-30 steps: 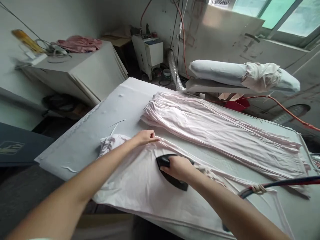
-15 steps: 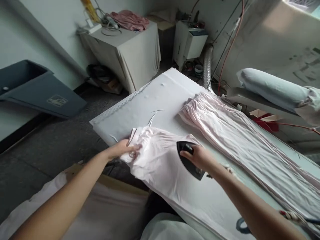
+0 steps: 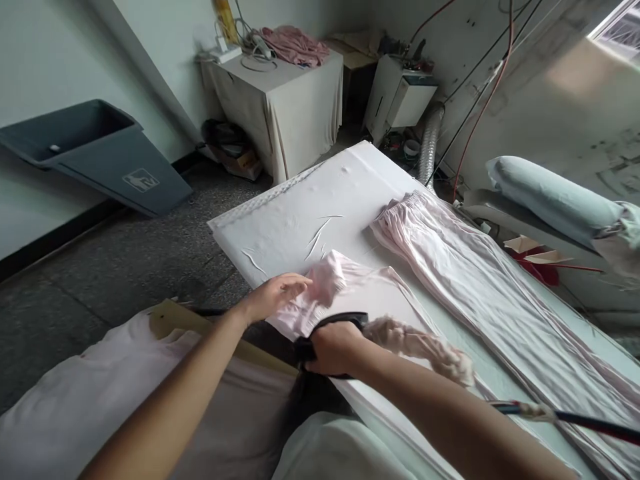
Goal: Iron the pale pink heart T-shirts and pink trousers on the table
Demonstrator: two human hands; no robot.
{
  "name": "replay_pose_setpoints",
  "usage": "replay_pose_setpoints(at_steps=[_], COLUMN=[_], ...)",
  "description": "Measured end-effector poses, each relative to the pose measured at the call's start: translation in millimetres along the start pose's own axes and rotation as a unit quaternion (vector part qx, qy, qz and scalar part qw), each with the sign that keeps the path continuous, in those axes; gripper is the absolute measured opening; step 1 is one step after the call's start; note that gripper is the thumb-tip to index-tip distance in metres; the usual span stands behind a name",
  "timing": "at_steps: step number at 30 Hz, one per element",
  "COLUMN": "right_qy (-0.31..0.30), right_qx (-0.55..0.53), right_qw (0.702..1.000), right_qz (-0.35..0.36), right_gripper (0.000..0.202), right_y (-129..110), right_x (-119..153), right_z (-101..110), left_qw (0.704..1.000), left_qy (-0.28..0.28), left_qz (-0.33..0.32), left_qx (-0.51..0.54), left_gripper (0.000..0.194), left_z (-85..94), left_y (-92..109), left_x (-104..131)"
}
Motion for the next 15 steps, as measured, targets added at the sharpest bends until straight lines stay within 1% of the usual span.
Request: replay_pose_setpoints(at_steps=[1,2,3,4,5,6,7,8,9,10,11,12,13,14,15], right_qy=[-0.001,0.01,0.031,0.058,0.083,0.109,0.129,0.14,0.145,0.149,0.156,0.168,0.184,0.206,0.227], right_qx=[-0.012,-0.041,-0.084,-0.125,-0.158,-0.176,-0.184,-0.187,-0.19,-0.195,-0.207,-0.228,-0.257,-0.292,-0.335], right_qw=[1.0,0.999,0.995,0.988,0.982,0.975,0.971,0.968,0.965,0.962,0.959,0.953,0.943,0.927,0.905], right_qz=[-0.014,-0.032,-0.05,-0.063,-0.069,-0.075,-0.084,-0.095,-0.108,-0.115,-0.115,-0.111,-0.108,-0.115,-0.132], right_gripper=[0.048,0.053,0.057,0.06,0.061,0.06,0.058,0.056,0.053,0.051,0.05,0.049,0.05,0.053,0.057], right_y=[15,30,44,53,59,62,64,66,69,74,81,92,108,129,155], right_x=[20,37,49,56,57,52,44,34,26,21,23,30,45,66,92], right_z=[-10,-13,-11,-3,8,23,38,51,60,64,62,52,32,4,-35], left_qw=[0.999,0.994,0.988,0.983,0.981,0.981,0.983,0.983,0.977,0.963,0.938,0.904,0.872,0.853,0.85], left_qy=[0.051,0.095,0.109,0.097,0.074,0.057,0.059,0.084,0.125,0.166,0.203,0.232,0.244,0.235,0.213], left_qz=[0.019,0.059,0.108,0.15,0.177,0.182,0.171,0.159,0.15,0.147,0.148,0.153,0.159,0.164,0.167], left_qx=[-0.004,-0.015,-0.028,-0.04,-0.043,-0.033,-0.011,0.026,0.08,0.154,0.241,0.325,0.393,0.437,0.452], left_gripper=[0.07,0.073,0.075,0.073,0.068,0.061,0.055,0.052,0.051,0.05,0.05,0.047,0.042,0.036,0.03], left_z=[-1.2,-2.2,-6.6,-13.9,-22.0,-28.8,-32.5,-33.6,-34.6,-39.7,-50.5,-67.0,-87.9,-111.2,-133.4], left_y=[-10,-25,-44,-62,-76,-85,-89,-90,-90,-91,-94,-96,-97,-96,-94], left_x=[9,17,24,27,28,29,29,30,34,39,45,52,56,57,55])
Point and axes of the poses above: each hand's wrist, its own x-axis away from the middle knuckle, its own z-axis out of the back of the hand, y = z × x, the point moved 10 cm from there along -x, towards the middle knuckle, and after that the axes turned 14 degrees about -y, right-handed, at the moved point
